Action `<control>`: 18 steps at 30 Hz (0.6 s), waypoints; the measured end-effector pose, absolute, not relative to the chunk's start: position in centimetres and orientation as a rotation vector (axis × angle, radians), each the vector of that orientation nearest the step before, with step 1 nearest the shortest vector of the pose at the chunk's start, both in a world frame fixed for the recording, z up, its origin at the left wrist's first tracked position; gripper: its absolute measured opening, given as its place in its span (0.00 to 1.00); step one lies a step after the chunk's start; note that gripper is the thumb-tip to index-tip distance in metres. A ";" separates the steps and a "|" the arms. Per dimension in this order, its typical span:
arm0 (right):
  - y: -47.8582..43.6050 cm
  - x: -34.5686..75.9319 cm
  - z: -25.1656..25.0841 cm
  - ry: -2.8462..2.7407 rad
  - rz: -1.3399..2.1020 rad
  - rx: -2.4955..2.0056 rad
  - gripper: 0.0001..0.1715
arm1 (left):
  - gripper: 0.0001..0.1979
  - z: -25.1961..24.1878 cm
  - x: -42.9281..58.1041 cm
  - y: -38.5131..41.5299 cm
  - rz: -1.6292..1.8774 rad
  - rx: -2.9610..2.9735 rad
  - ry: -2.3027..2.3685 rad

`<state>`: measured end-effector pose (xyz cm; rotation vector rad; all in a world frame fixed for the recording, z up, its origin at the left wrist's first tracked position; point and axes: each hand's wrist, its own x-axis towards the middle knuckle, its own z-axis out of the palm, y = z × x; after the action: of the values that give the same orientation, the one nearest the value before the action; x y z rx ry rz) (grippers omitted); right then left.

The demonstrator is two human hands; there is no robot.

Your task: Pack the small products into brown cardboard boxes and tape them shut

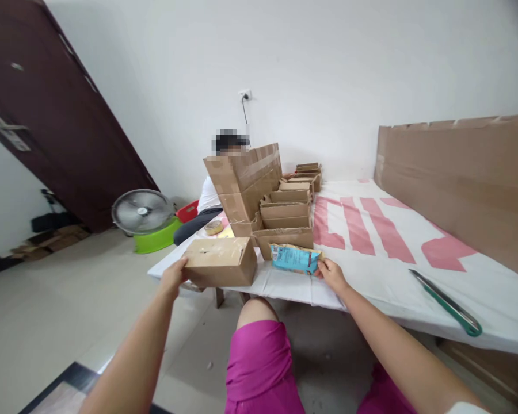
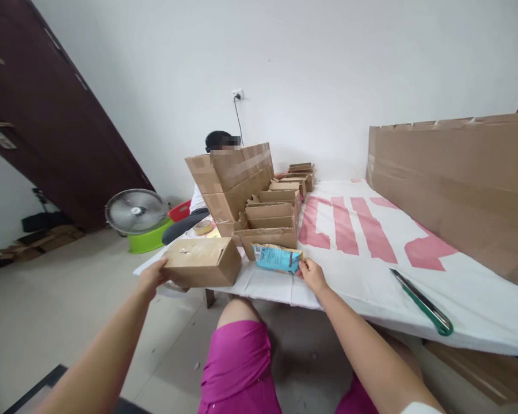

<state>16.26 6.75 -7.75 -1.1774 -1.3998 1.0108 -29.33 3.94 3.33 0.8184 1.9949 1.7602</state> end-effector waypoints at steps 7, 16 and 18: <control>6.2 12.6 -7.9 -1.343 1.329 -0.902 0.55 | 0.07 4.6 -29.8 -1.4 1.581 0.583 2.019; -0.1 17.1 -6.7 -1.200 1.286 -0.998 0.38 | 0.20 1.1 -14.1 -0.9 1.194 0.945 1.539; -1.0 20.4 -5.7 -1.152 1.142 -1.056 0.35 | 0.23 0.2 -9.2 0.0 1.204 1.028 1.449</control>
<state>20.42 -1.03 -5.71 -1.0561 -1.1524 1.1415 -9.15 -0.04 0.20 1.0281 1.4491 1.2042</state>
